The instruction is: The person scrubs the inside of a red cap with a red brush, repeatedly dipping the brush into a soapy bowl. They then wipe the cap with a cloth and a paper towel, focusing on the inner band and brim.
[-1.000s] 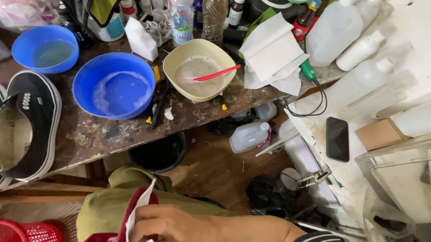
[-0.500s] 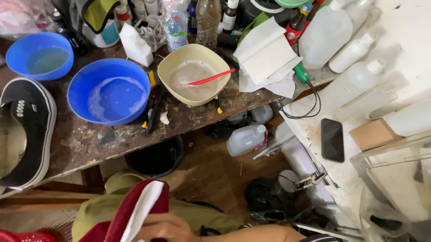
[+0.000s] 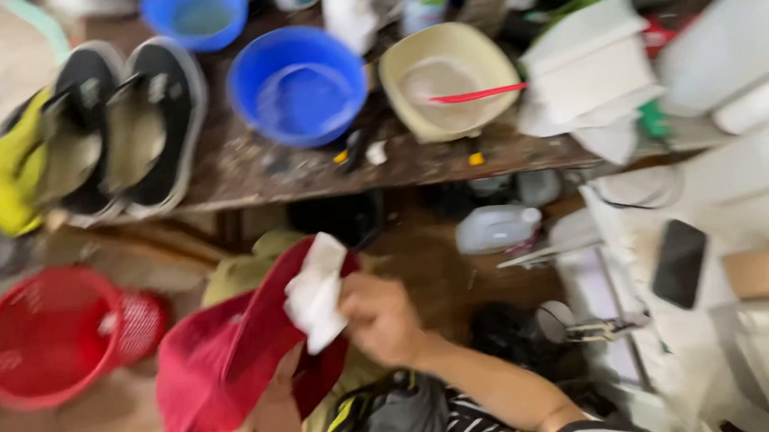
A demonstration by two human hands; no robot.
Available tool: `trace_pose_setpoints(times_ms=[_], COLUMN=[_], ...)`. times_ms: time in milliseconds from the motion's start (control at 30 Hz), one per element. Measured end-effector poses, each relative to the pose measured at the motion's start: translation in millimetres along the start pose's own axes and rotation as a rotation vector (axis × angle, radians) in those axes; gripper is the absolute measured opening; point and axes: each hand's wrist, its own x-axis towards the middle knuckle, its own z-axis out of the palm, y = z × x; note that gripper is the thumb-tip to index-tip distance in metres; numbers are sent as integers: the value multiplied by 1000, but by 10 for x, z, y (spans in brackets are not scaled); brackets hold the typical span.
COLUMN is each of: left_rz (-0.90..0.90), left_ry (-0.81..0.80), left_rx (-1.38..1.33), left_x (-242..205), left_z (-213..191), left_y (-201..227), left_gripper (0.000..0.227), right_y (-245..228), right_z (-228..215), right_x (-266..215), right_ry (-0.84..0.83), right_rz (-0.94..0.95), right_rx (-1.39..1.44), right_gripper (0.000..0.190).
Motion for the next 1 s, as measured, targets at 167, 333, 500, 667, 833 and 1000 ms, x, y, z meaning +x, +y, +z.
trace_pose_setpoints(times_ms=[167,333,500,667,833,1000], left_rz=[24,40,20,47,23,-37], left_ry=[111,80,-81,-36,-29,-51], left_rx=[98,112,-18,41,75,213], left_x=[865,947,865,897,854,849], left_z=[784,1020,879,967,828,754], left_y=[72,20,-49,-8,-93,-63], left_gripper=[52,43,52,57,50,82], right_y=[-136,-305,-163,-262,-121,-360], right_z=[-155,35,217,232,228,137], right_x=[100,146,-23,-22,-99,169], right_ry=[17,20,115,37,89,31], right_rz=[486,54,-305,-196,-89,-200], right_rx=[464,-173,-454,-393,-349,-396], right_gripper=[24,11,4,5,11,5])
